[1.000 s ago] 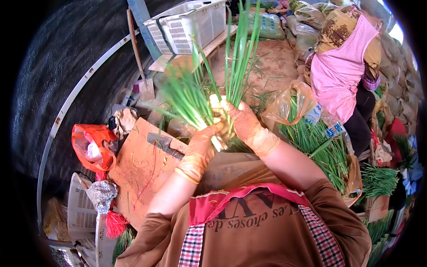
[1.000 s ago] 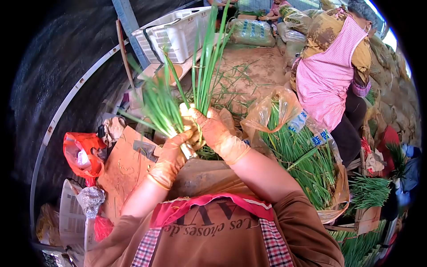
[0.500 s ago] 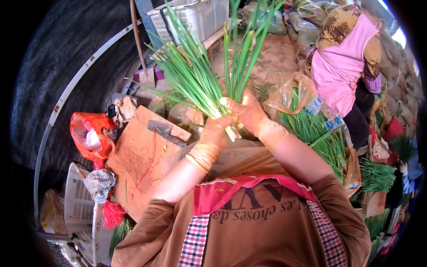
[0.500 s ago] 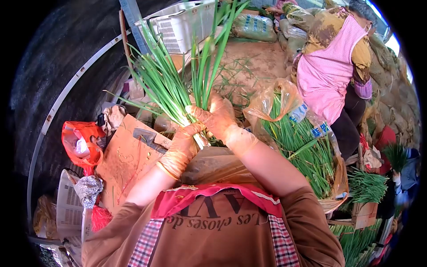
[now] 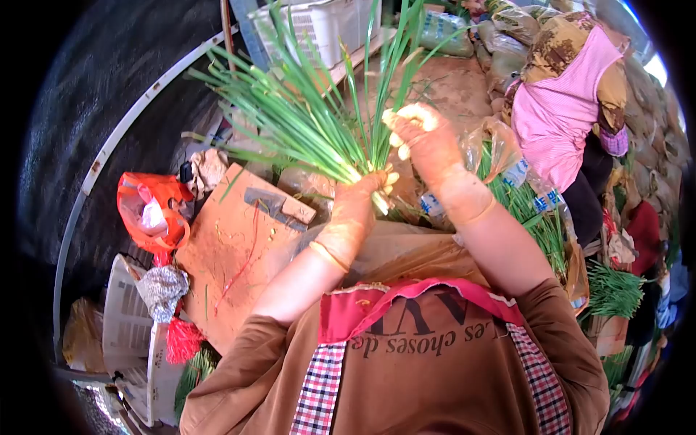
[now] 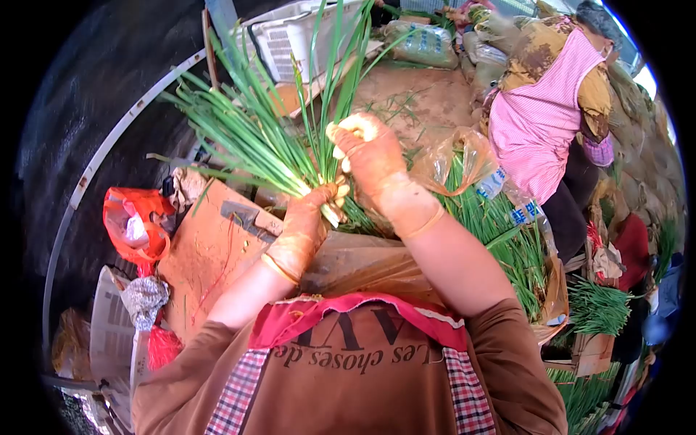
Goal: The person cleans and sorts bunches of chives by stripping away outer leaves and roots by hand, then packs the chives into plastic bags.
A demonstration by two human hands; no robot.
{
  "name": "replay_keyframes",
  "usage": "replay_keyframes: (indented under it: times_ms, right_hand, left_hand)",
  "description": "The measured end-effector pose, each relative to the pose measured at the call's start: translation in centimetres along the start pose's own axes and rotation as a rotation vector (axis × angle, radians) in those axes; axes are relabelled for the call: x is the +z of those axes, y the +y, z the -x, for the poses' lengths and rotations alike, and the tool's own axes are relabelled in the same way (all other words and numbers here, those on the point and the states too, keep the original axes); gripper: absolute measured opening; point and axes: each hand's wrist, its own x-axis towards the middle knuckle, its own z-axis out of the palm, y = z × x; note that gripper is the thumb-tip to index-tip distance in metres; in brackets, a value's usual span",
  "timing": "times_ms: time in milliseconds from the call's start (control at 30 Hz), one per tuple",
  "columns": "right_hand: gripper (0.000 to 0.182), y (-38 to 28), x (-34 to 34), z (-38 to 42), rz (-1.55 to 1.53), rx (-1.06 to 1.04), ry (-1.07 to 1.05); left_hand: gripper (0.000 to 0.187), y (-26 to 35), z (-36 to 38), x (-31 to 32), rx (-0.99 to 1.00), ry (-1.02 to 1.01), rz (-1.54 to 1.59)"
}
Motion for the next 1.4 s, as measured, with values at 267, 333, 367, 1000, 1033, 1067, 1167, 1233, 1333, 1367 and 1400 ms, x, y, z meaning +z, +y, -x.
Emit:
replay_keyframes:
  times_ms: [267,333,367,1000,1033,1067,1167,1233,1333,1367,1400]
  right_hand:
    - [0.015,2.9,-3.1,2.1,0.254,-0.235,-0.007]
    - [0.016,3.3,-3.3,3.1,0.422,-0.507,-0.089]
    - [0.016,3.9,-3.4,3.0,0.487,-0.711,-0.164]
    - [0.016,2.3,-4.1,6.5,0.269,-0.175,-0.804]
    - [0.017,1.4,-4.4,7.1,-0.011,-0.034,-0.841]
    - [0.017,0.3,-4.6,7.1,-0.097,-0.054,-0.771]
    - [0.018,-1.3,-5.6,4.9,-0.186,-0.121,-0.561]
    - [0.024,-0.3,-5.9,1.4,0.117,-0.017,-0.364]
    - [0.035,3.1,-3.6,-0.3,1.168,-0.519,-0.109]
    - [0.036,1.5,-1.6,-0.2,0.993,-0.511,-0.139]
    - [0.037,0.1,0.3,0.4,0.817,-0.484,-0.172]
  left_hand:
    - [0.021,0.7,-0.7,-0.5,0.005,0.014,0.261]
    - [0.019,0.7,-1.0,-0.6,0.018,0.036,0.323]
    - [0.019,1.0,-1.2,-0.7,-0.029,0.027,0.376]
    - [0.019,1.8,-1.3,-1.7,-0.016,0.061,0.278]
    - [0.016,2.3,-1.3,-1.7,0.017,0.106,0.247]
    - [0.017,2.2,-1.7,-2.3,0.059,0.126,0.228]
    - [0.036,1.3,-3.6,-4.2,0.131,0.171,0.222]
    - [0.046,0.2,-4.2,-5.0,0.194,0.207,0.154]
    - [0.063,-0.5,-4.5,-5.1,0.297,0.203,0.109]
    - [0.066,-0.7,-4.7,-5.0,0.334,0.203,0.088]
    - [0.064,-1.1,-4.6,-5.1,0.364,0.218,0.052]
